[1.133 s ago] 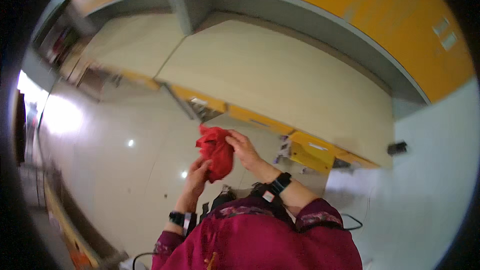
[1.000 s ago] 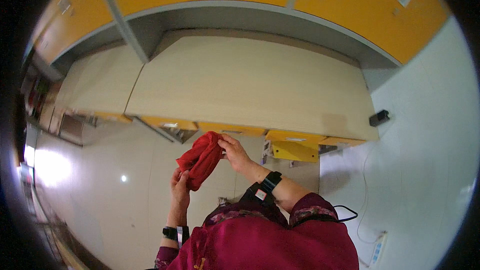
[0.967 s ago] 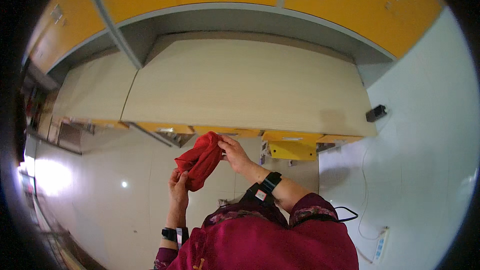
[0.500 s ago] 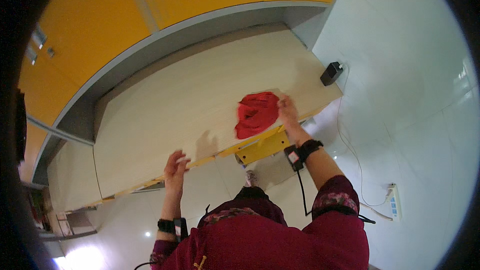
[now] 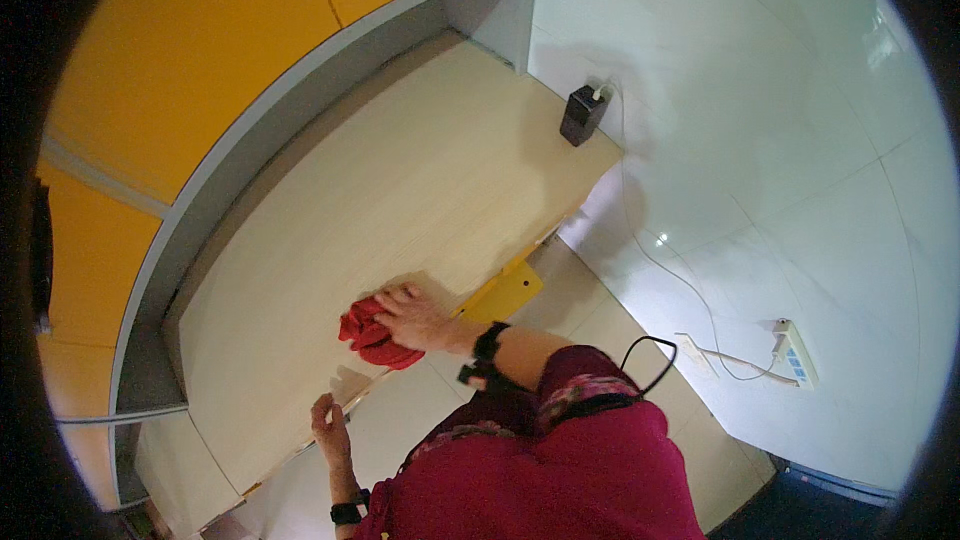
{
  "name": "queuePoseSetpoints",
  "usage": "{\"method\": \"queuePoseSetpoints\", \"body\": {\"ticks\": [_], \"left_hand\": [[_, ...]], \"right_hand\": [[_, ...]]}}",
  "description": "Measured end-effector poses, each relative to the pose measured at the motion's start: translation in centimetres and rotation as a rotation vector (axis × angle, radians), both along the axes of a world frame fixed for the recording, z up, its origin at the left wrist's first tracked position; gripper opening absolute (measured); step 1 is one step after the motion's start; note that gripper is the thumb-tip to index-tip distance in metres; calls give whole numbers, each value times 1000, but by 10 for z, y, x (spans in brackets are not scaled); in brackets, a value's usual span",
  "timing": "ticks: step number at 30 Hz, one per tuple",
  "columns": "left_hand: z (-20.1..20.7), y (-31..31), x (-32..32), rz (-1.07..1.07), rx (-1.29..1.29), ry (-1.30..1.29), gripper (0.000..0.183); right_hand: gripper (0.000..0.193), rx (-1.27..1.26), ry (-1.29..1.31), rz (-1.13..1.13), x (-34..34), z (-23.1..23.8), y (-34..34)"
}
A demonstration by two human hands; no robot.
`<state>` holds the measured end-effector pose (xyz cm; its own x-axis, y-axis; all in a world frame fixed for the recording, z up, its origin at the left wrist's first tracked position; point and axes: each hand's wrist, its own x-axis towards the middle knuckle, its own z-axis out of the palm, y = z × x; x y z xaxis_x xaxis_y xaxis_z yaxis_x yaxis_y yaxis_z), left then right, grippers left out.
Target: Wiping a desk and adjacent wall with a cloth.
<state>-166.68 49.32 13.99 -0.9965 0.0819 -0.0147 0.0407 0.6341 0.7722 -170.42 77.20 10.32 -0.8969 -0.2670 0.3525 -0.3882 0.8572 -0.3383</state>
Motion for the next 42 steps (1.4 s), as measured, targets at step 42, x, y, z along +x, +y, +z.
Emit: {"method": "queuePoseSetpoints", "body": {"ticks": [42], "left_hand": [[-27, 51, -67, -909, -755, 499, 64]], "right_hand": [[33, -803, -445, -1187, 100, -196, 117]]}}
